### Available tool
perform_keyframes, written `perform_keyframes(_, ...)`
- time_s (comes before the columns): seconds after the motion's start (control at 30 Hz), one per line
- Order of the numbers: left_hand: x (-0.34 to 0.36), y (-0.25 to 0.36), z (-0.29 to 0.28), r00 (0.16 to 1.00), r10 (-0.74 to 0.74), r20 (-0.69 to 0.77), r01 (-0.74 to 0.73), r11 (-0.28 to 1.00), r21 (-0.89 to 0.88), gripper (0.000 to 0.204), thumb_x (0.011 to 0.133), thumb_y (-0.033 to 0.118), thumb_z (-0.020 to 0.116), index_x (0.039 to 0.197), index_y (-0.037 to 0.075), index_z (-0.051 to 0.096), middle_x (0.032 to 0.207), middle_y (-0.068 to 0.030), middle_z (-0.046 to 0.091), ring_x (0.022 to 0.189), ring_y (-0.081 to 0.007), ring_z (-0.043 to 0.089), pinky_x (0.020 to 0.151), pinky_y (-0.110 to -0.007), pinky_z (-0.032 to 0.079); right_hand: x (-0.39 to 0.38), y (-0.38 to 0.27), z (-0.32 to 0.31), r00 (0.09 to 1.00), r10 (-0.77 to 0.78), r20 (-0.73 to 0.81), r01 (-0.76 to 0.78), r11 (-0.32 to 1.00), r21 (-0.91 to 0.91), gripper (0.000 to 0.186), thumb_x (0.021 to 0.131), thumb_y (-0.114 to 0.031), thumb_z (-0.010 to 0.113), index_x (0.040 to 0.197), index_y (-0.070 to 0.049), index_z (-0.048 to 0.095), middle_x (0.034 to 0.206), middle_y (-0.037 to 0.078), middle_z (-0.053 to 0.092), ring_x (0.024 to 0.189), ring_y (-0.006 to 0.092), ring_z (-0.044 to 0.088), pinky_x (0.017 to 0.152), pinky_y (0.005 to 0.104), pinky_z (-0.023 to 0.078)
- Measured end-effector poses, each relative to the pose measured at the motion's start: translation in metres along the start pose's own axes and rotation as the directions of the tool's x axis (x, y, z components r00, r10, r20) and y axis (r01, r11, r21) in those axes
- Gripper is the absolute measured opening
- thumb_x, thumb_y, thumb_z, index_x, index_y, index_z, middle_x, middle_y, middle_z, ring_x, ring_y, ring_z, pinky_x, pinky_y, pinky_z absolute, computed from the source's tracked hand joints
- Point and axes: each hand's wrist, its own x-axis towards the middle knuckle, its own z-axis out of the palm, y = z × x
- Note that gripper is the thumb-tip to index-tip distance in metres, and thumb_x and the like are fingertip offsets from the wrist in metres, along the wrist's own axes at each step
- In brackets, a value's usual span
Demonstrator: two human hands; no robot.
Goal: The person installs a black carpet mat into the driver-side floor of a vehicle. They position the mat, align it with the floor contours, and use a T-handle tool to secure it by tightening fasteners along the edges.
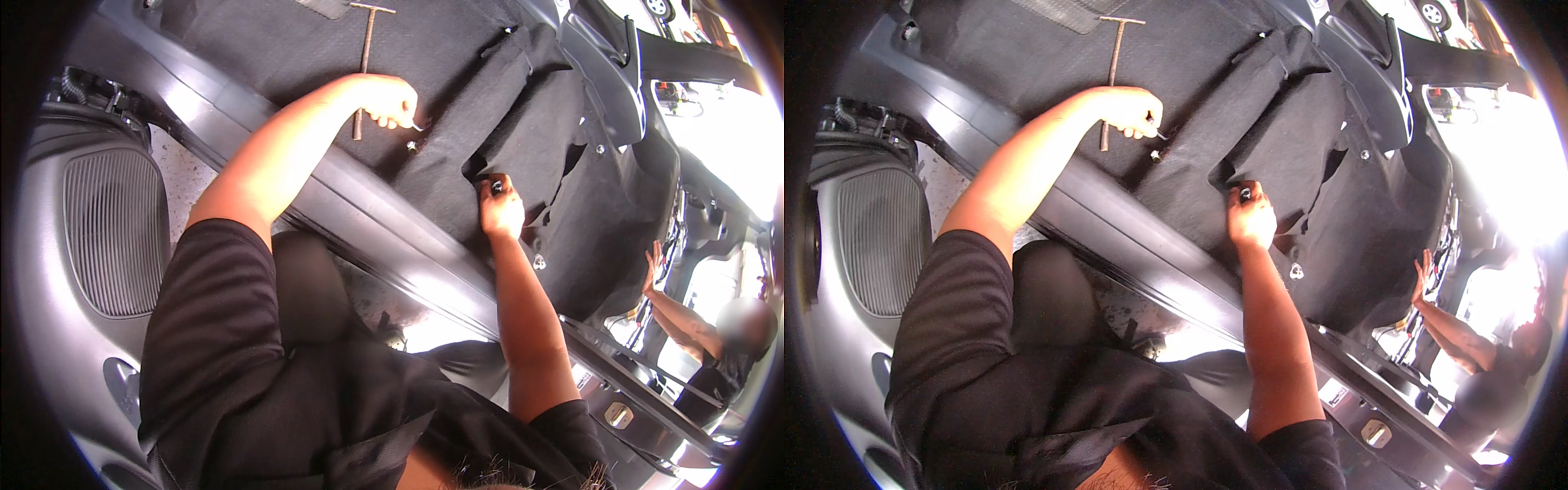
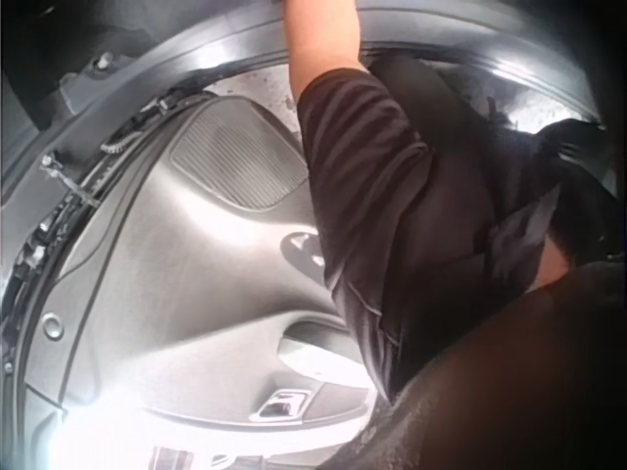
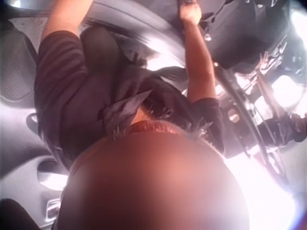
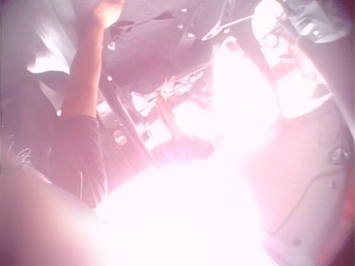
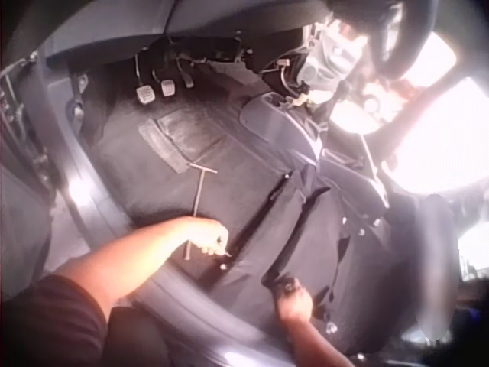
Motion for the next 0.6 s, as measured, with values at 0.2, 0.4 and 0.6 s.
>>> perform_keyframes(0.2,-0.007,-0.001,0.000,1.000,0.023,0.003,-0.023,0.999,-0.023,0.026,0.106,0.020,0.065,0.122,0.001,0.073,0.089,-0.0097,0.074,0.075,-0.0161,0.067,0.067,-0.034,0.057,0.000,0.000,0.000,1.000,-0.004,-0.003,0.004,1.000,0.004,0.032,0.102,-0.039,0.065,0.123,-0.014,0.069,0.117,0.022,0.076,0.114,0.0421,0.071,0.098,0.0500,0.056)
perform_keyframes(0.4,-0.012,0.009,-0.001,1.000,-0.005,0.004,0.005,0.997,0.077,0.020,0.108,0.026,0.061,0.104,0.008,0.070,0.080,-0.0074,0.070,0.067,-0.0154,0.065,0.063,-0.035,0.053,0.001,0.003,0.003,0.999,-0.029,-0.025,0.029,1.000,0.002,0.030,0.102,-0.038,0.066,0.120,-0.015,0.070,0.115,0.021,0.077,0.111,0.0420,0.072,0.097,0.0499,0.056)
perform_keyframes(0.6,-0.002,0.003,0.004,0.999,0.030,-0.020,-0.029,0.998,0.049,0.025,0.108,0.028,0.060,0.095,0.007,0.065,0.079,-0.0087,0.071,0.067,-0.0160,0.066,0.059,-0.034,0.053,0.002,0.002,0.002,1.000,-0.016,-0.013,0.016,1.000,0.010,0.030,0.102,-0.038,0.066,0.120,-0.015,0.070,0.114,0.021,0.077,0.111,0.0419,0.072,0.097,0.0502,0.056)
